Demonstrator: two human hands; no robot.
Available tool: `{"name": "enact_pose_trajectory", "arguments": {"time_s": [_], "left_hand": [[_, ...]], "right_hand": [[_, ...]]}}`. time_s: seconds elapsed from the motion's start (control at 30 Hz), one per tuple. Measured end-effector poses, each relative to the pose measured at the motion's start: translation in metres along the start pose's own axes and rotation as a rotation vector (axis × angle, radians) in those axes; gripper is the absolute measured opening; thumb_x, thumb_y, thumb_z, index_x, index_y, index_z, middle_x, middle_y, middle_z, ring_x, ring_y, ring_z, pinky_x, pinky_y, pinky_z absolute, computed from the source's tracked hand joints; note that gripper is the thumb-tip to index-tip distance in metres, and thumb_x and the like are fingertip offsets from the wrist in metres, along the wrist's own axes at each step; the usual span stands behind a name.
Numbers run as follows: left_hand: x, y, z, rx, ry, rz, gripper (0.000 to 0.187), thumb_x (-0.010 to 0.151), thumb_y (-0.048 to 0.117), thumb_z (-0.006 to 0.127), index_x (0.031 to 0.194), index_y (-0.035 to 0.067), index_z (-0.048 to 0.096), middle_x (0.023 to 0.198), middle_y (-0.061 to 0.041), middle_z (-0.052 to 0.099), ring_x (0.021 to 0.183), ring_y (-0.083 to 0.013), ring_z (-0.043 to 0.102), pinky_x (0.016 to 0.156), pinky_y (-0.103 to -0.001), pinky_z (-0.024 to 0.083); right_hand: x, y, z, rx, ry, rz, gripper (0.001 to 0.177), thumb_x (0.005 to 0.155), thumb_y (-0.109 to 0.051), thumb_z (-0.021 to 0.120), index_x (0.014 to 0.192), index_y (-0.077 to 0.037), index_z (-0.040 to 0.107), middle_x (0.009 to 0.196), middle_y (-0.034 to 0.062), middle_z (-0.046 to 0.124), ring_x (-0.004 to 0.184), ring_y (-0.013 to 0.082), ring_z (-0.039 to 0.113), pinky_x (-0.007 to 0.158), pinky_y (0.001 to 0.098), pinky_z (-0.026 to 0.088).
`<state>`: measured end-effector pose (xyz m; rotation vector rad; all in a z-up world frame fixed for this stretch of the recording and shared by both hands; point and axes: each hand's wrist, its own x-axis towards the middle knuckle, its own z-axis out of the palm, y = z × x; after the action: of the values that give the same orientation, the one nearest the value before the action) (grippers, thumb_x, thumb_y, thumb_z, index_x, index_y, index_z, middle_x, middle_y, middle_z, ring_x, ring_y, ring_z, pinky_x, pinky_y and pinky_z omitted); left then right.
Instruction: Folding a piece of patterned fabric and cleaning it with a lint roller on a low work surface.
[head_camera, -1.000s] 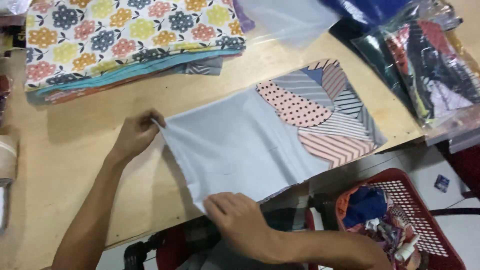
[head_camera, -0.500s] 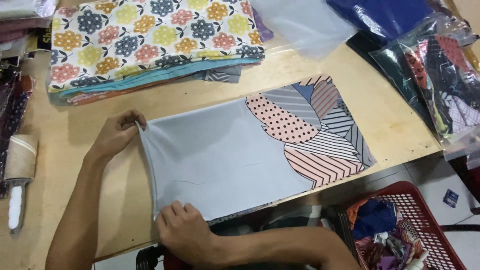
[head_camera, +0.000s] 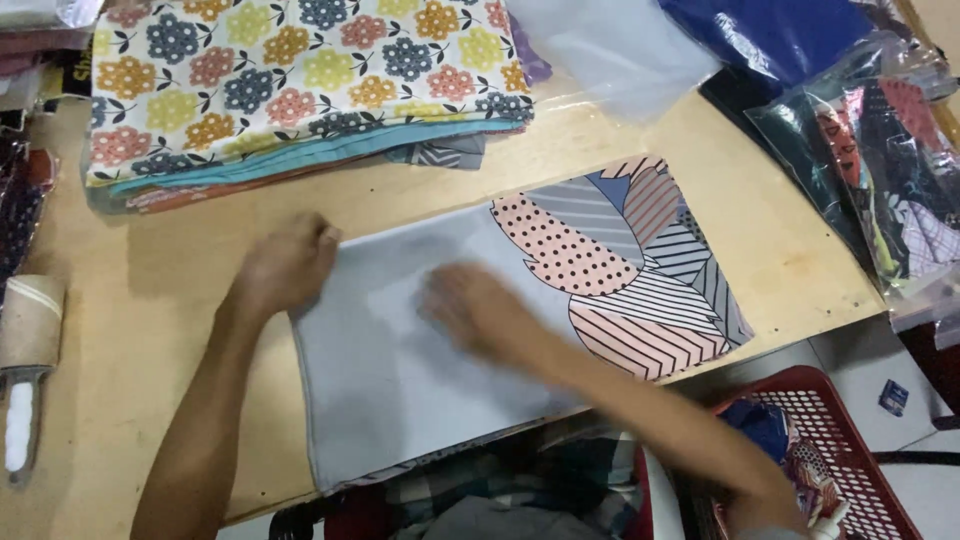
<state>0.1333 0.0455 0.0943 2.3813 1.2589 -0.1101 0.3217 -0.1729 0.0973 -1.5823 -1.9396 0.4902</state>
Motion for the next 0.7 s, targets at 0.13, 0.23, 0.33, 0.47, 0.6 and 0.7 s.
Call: {"name": "enact_pose_trajectory", "arguments": {"time_s": [0.13,0.23,0.33,0.47,0.6,0.7], "left_hand": [[0.0,0.05,0.003,0.025,-0.193,0.166,0.043,0.106,0.036,0.039,0.132,0.007,0.055,0.128,-0.025,0.063,0.12,-0.0467,0.063,0.103,-0.06,0.047],[0.014,0.059,0.025,0.111,-0.139,0.224,0.041,0.108,0.041,0.033,0.126,0.01,0.054,0.118,-0.018,0.063,0.111,-0.0408,0.068,0.096,-0.055,0.052],[0.023,0.066,0.044,0.174,-0.05,0.223,0.042,0.111,0.044,0.03,0.12,0.011,0.053,0.104,-0.013,0.063,0.099,-0.0354,0.071,0.087,-0.05,0.054],[0.019,0.076,0.051,0.148,-0.008,0.302,0.036,0.111,0.037,0.033,0.119,0.01,0.055,0.098,-0.01,0.06,0.09,-0.029,0.071,0.079,-0.044,0.056],[0.015,0.078,0.054,0.163,0.03,0.317,0.036,0.111,0.035,0.034,0.115,0.007,0.056,0.093,-0.011,0.057,0.085,-0.0307,0.07,0.075,-0.045,0.056],[0.013,0.073,0.055,0.147,0.119,0.343,0.033,0.112,0.033,0.036,0.112,0.007,0.057,0.089,-0.008,0.054,0.079,-0.0264,0.069,0.071,-0.04,0.056]], "right_hand": [[-0.008,0.103,-0.043,-0.243,0.156,0.376,0.04,0.105,-0.025,0.048,0.133,0.001,0.061,0.13,0.0251,0.062,0.124,0.0419,0.059,0.105,0.0551,0.046],[-0.025,0.172,-0.074,-0.5,0.257,0.307,0.038,0.111,-0.027,0.044,0.125,-0.001,0.068,0.122,0.0216,0.067,0.121,0.0407,0.061,0.102,0.0519,0.046],[-0.038,0.216,-0.096,-0.637,0.253,0.324,0.044,0.115,-0.039,0.036,0.117,-0.011,0.07,0.115,0.0095,0.067,0.12,0.0295,0.062,0.105,0.0447,0.045],[-0.043,0.243,-0.111,-0.676,0.267,0.267,0.045,0.115,-0.043,0.04,0.093,-0.014,0.066,0.087,0.0047,0.058,0.104,0.0255,0.062,0.099,0.042,0.045],[-0.042,0.251,-0.113,-0.714,0.305,0.212,0.049,0.114,-0.045,0.044,0.08,-0.014,0.064,0.078,0.0042,0.058,0.096,0.0253,0.06,0.09,0.0394,0.046],[-0.039,0.252,-0.115,-0.722,0.31,0.143,0.055,0.113,-0.042,0.046,0.069,-0.013,0.061,0.072,0.0046,0.06,0.087,0.0253,0.062,0.083,0.0371,0.049]]}}
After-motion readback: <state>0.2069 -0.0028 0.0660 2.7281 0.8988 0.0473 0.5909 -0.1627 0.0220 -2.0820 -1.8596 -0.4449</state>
